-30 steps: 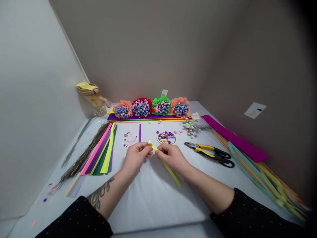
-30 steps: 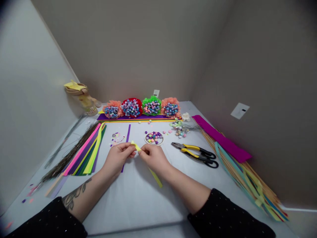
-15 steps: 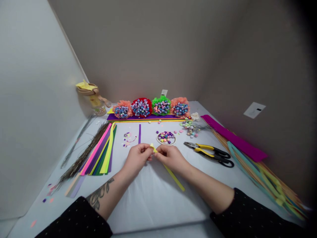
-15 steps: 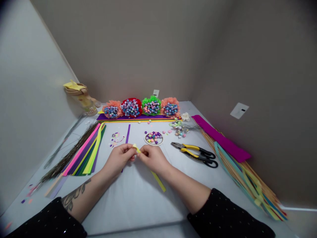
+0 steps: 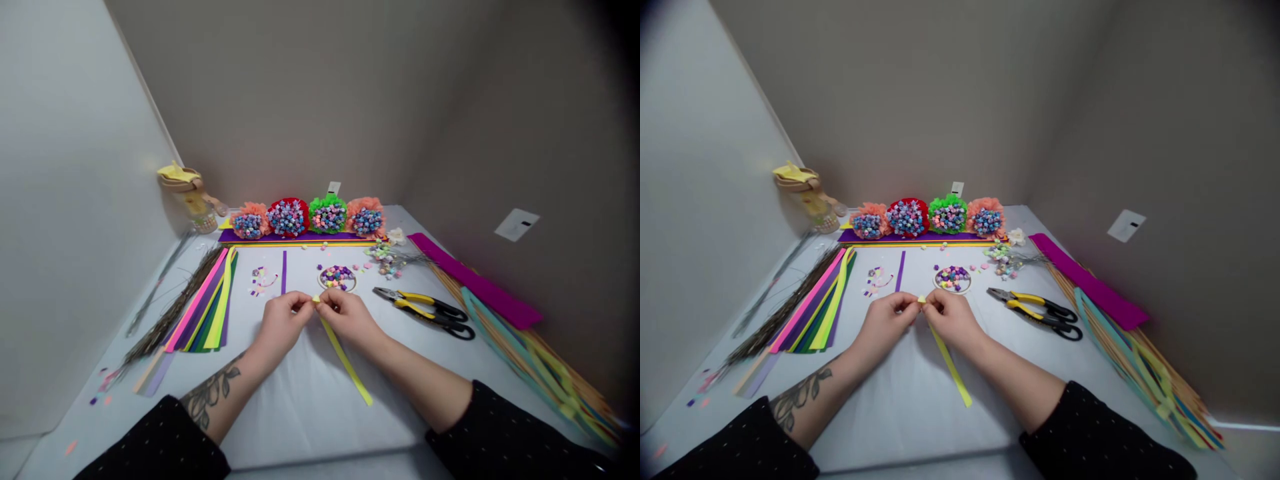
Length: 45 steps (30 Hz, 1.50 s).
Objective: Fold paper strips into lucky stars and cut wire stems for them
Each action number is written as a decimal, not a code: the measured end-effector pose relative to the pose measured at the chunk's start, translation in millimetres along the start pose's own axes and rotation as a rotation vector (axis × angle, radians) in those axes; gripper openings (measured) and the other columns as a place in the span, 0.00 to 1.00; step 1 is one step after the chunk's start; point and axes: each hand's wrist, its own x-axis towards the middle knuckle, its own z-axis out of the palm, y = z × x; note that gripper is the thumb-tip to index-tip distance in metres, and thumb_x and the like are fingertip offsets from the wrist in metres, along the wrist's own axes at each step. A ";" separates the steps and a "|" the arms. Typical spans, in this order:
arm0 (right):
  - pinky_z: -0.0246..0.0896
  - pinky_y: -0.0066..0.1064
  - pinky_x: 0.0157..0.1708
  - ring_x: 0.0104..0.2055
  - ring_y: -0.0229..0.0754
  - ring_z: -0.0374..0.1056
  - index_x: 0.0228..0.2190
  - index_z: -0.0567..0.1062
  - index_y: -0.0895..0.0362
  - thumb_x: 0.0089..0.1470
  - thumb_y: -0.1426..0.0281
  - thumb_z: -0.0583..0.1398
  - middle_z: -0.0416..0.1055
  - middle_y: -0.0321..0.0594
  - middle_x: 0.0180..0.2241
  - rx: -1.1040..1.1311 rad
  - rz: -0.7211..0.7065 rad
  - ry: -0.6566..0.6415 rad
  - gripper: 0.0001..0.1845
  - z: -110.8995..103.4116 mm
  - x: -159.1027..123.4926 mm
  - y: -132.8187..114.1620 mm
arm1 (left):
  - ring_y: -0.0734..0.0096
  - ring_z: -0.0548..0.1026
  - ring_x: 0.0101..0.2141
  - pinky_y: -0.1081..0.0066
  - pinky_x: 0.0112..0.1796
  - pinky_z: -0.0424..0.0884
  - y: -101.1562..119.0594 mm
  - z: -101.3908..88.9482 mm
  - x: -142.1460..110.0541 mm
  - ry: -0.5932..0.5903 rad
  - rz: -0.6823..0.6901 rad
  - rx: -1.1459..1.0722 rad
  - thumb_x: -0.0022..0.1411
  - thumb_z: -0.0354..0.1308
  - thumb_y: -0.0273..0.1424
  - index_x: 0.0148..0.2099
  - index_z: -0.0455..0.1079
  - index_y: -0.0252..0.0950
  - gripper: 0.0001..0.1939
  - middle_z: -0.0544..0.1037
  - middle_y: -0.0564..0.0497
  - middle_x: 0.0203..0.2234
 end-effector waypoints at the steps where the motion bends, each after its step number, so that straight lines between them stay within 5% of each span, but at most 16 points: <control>1: 0.50 0.24 0.23 0.22 0.34 0.56 0.20 0.65 0.57 0.46 0.70 0.54 0.60 0.30 0.19 0.011 -0.011 0.019 0.06 1.2 -0.4 0.4 | 0.71 0.71 0.26 0.74 0.30 0.65 0.3 0.3 -0.4 0.009 0.010 0.011 0.53 0.53 0.30 0.30 0.74 0.34 0.09 0.76 0.52 0.23; 11: 0.49 0.25 0.22 0.21 0.34 0.53 0.19 0.64 0.57 0.45 0.68 0.54 0.57 0.30 0.18 0.167 0.046 0.091 0.08 7.1 2.4 2.2 | 0.76 0.68 0.19 0.76 0.22 0.62 -4.2 8.0 2.7 -0.032 -0.230 -0.341 0.49 0.58 0.35 0.29 0.72 0.32 0.10 0.72 0.53 0.17; 20: 0.55 0.25 0.26 0.25 0.35 0.60 0.23 0.71 0.58 0.49 0.67 0.57 0.66 0.33 0.21 0.030 0.004 -0.016 0.09 -4.1 0.1 3.4 | 0.78 0.64 0.17 0.77 0.19 0.58 1.5 -5.0 3.7 -0.097 -0.187 -0.231 0.50 0.58 0.40 0.27 0.72 0.32 0.14 0.69 0.54 0.15; 45: 0.51 0.24 0.22 0.21 0.33 0.57 0.20 0.66 0.57 0.45 0.69 0.56 0.63 0.31 0.18 0.135 0.045 0.000 0.06 0.8 1.0 1.8 | 0.78 0.62 0.17 0.77 0.20 0.56 -2.7 -3.7 2.9 -0.068 -0.061 -0.104 0.49 0.55 0.32 0.24 0.68 0.34 0.07 0.66 0.57 0.14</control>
